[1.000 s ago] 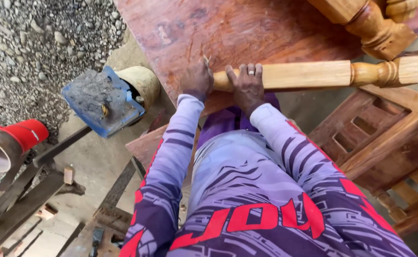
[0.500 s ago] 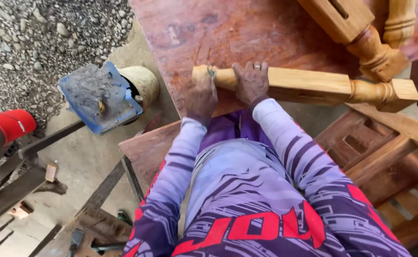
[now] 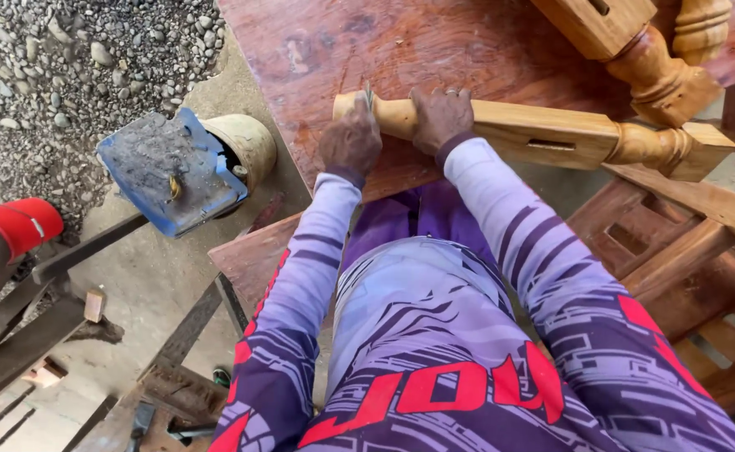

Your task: Sanding a wooden furniture leg manually using a piece of sandpaper.

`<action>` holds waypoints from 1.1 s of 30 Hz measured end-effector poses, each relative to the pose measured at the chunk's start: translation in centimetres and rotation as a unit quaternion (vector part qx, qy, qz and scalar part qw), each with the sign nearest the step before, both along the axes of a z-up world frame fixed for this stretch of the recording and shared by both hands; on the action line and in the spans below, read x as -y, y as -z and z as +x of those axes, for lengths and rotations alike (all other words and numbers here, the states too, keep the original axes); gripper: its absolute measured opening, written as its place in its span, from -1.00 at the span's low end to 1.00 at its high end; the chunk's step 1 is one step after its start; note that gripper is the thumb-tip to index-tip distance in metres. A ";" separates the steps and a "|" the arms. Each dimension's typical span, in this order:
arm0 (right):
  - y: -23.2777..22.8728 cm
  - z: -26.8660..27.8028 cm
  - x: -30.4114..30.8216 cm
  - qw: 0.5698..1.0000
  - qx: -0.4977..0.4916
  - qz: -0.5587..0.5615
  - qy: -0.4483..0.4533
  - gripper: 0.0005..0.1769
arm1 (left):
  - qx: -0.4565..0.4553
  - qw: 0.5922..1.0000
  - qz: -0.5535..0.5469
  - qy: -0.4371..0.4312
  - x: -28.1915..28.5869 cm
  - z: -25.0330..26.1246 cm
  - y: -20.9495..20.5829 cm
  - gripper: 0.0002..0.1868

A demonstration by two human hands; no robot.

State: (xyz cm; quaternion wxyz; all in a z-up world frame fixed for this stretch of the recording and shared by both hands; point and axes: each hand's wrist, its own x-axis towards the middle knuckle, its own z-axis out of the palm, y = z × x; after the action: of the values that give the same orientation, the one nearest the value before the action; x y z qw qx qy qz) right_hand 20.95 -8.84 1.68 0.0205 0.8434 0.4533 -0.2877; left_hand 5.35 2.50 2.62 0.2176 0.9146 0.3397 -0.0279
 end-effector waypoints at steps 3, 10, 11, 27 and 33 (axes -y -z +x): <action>0.4 -0.2 0.0 0.996 0.072 0.053 -0.003 -0.47 | -0.016 0.999 0.032 -0.003 0.5 0.6 -3.2 -0.67; 0.8 -0.2 0.0 0.999 0.030 0.028 -0.002 -0.49 | 0.007 0.999 0.022 -0.033 -1.1 2.9 -0.1 -0.76; 0.7 0.0 -0.2 0.999 0.029 0.020 0.008 -0.47 | -0.021 0.999 0.038 -0.032 -1.2 3.2 -0.3 -0.72; -0.3 0.4 -1.0 0.999 -0.016 -0.041 0.031 -0.47 | 0.011 1.000 0.026 0.005 -0.9 2.9 -2.1 -0.68; -0.2 0.5 -1.0 1.000 0.010 0.007 0.029 -0.36 | 0.046 0.998 0.030 -0.005 0.2 1.1 -2.1 -0.61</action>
State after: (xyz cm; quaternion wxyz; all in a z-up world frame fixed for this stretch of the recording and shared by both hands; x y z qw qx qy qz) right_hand 21.49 -7.83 1.90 0.0109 0.8589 0.4307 -0.2770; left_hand 6.44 2.29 4.73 0.2057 0.9194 0.3343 0.0256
